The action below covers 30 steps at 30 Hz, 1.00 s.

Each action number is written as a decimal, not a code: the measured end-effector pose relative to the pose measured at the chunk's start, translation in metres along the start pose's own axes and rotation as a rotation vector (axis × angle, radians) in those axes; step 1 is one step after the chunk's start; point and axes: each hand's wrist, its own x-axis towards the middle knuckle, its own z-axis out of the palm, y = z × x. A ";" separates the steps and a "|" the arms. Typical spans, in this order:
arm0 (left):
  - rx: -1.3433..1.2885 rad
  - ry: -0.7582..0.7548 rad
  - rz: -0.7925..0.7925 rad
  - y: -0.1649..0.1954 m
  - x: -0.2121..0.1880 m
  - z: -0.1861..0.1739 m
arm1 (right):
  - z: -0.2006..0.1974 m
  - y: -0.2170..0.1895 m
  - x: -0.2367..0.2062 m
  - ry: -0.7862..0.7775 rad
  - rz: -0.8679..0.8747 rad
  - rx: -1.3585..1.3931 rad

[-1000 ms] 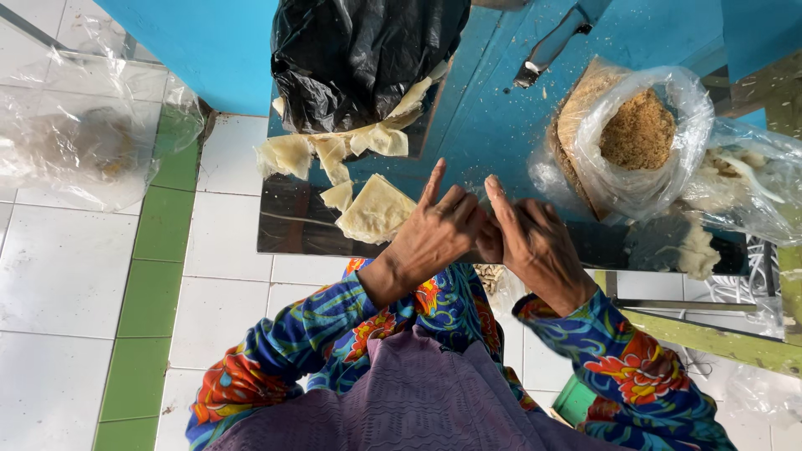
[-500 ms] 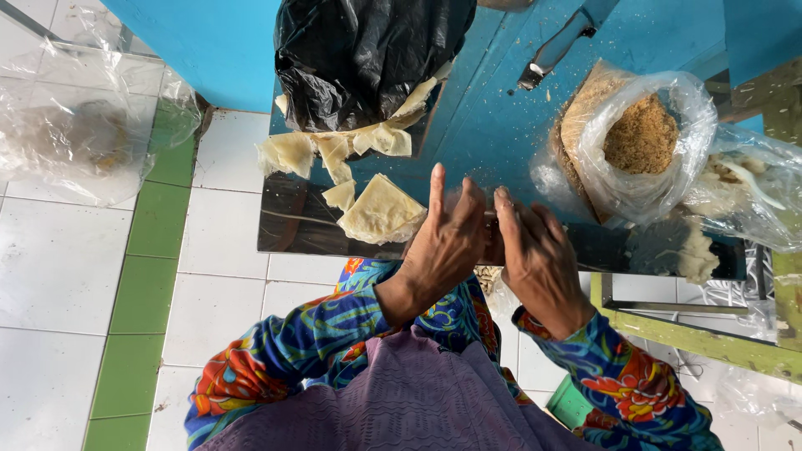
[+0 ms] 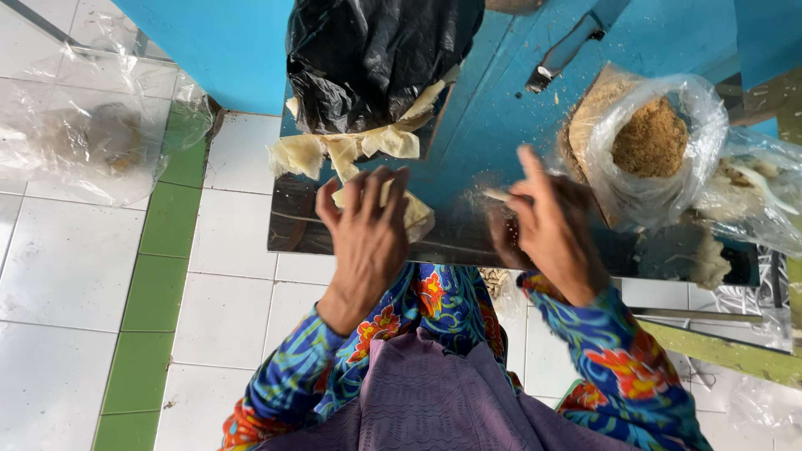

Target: The person sits at a table folding small triangular dough pieces around a pinch of brown filling taken from a plastic-lined basket, pinching the edges closed by hand and placing the finished folded pastry on the table with the others.

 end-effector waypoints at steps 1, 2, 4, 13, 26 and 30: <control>0.009 0.009 -0.023 -0.006 -0.005 -0.007 | -0.004 0.006 -0.008 0.034 0.016 0.023; -0.055 -0.001 -0.063 -0.010 -0.011 -0.013 | -0.009 0.011 -0.016 0.019 0.036 -0.052; -0.189 -0.007 -0.135 -0.017 -0.021 -0.021 | -0.016 0.020 -0.031 0.001 0.074 -0.214; -0.415 0.074 -0.214 -0.016 -0.026 -0.009 | 0.049 -0.083 0.017 -0.061 -0.265 0.324; -0.738 0.128 -0.233 -0.020 -0.024 0.005 | 0.058 -0.077 0.053 -0.306 0.158 0.697; -0.795 0.164 -0.272 -0.022 -0.020 0.010 | 0.064 -0.075 0.036 -0.260 0.015 0.629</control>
